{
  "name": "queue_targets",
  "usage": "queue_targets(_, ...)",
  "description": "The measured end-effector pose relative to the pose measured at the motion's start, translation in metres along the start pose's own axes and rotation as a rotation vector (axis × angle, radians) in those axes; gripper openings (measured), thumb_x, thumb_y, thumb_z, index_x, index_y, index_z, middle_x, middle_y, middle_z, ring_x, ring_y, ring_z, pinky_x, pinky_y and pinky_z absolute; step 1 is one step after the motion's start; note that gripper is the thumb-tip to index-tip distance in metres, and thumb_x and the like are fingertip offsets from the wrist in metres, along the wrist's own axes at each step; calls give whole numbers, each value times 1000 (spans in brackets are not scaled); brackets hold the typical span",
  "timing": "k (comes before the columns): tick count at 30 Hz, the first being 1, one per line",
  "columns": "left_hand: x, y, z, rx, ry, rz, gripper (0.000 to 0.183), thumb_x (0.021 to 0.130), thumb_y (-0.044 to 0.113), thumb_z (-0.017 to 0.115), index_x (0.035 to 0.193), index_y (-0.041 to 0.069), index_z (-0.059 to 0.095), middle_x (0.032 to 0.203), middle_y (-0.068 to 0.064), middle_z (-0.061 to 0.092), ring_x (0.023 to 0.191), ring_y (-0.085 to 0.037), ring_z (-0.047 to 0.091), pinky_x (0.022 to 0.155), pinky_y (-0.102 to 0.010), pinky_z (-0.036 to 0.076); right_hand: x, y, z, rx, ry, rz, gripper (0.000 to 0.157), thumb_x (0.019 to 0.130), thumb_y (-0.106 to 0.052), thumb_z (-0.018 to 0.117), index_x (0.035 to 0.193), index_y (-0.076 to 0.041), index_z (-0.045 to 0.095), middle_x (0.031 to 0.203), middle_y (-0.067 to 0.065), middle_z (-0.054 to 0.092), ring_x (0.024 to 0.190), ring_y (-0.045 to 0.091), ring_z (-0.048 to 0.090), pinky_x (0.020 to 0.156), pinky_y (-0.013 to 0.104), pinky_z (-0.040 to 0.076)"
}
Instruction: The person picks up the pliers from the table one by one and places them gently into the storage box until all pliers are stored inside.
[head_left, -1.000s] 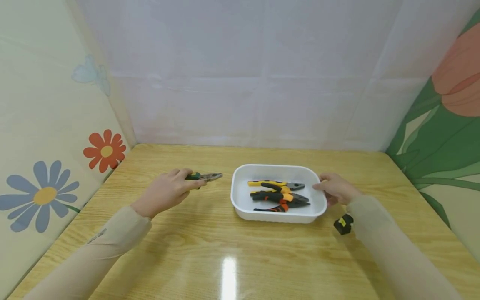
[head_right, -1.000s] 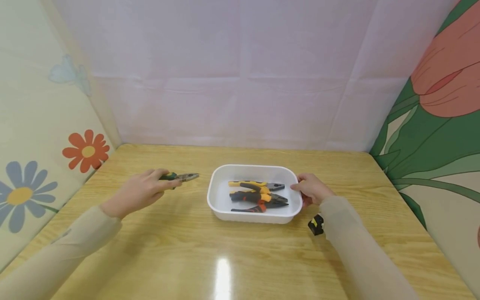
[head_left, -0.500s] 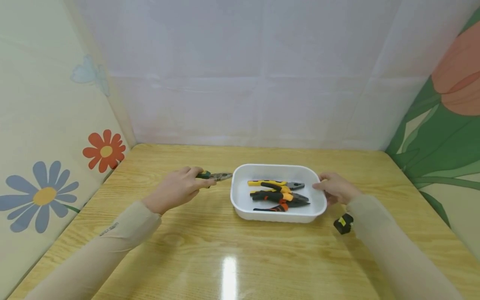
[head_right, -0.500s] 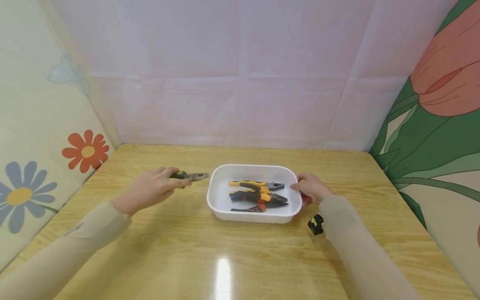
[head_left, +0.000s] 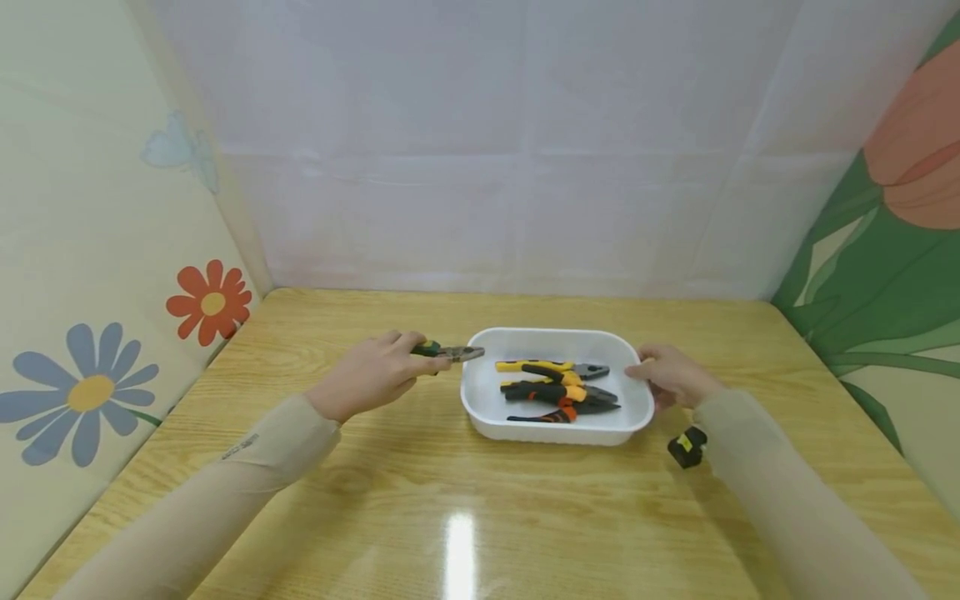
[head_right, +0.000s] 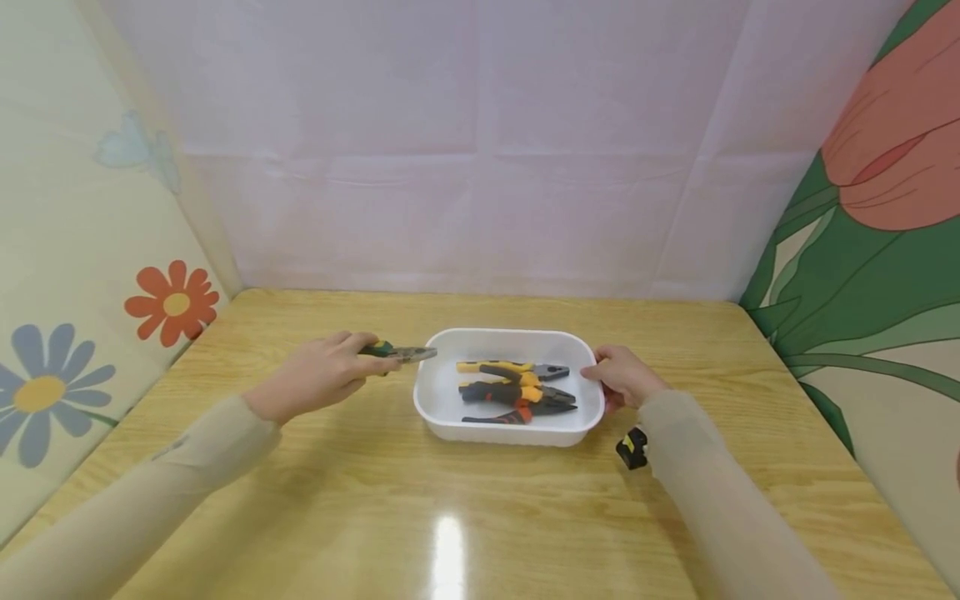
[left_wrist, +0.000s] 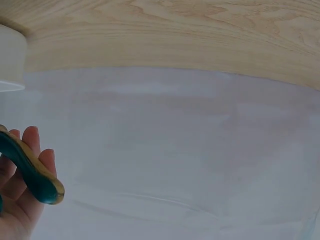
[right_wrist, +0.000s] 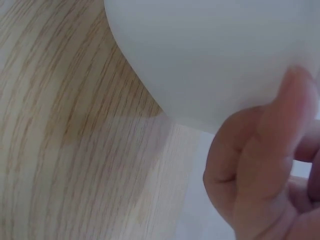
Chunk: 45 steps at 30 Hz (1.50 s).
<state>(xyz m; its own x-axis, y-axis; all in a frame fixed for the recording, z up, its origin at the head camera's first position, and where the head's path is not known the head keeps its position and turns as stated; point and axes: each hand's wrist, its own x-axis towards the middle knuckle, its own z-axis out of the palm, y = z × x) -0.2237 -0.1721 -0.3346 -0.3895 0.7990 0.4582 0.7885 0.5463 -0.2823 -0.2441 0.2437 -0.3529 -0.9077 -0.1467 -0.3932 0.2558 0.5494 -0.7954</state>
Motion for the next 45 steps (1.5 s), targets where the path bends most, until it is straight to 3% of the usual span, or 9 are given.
queue_targets(8, 17, 3, -1, -32, -71, -4, 42, 82, 1, 73, 116, 26, 72, 97, -11, 64, 70, -22, 58, 53, -30, 48, -1, 2, -1, 11, -4, -2, 19, 99, -7, 49, 109, 9, 44, 82, 10, 56, 60, 15, 56, 51, 28, 52)
queue_targets(18, 31, 9, 9, -8, -36, 20, 39, 82, 3, 72, 111, 29, 73, 97, -10, 65, 64, -22, 57, 47, -29, 46, -1, 2, -1, -7, 6, -12, 17, 99, -7, 50, 105, 8, 45, 78, 8, 55, 57, 13, 55, 49, 26, 51)
queue_targets(29, 38, 15, 13, -5, -86, 36, 40, 84, 3, 72, 113, 30, 72, 97, -11, 65, 68, -21, 57, 52, -28, 47, 1, 2, -1, -6, -5, -23, 21, 98, -8, 51, 109, 9, 45, 78, 8, 55, 57, 13, 55, 49, 27, 51)
queue_targets(39, 45, 17, 19, -27, -44, 66, 39, 83, 2, 71, 112, 28, 72, 96, -11, 65, 69, -22, 58, 52, -30, 48, 0, 2, -1, -6, -9, -25, 21, 98, -8, 51, 108, 10, 45, 79, 8, 53, 57, 14, 54, 49, 26, 51)
queue_targets(45, 50, 19, 18, -5, -63, 86, 36, 84, 6, 73, 114, 27, 72, 95, -12, 64, 68, -22, 59, 50, -30, 48, -1, 1, -1, -7, -7, -19, 23, 99, -7, 51, 111, 11, 44, 79, 9, 55, 57, 14, 55, 49, 27, 51)
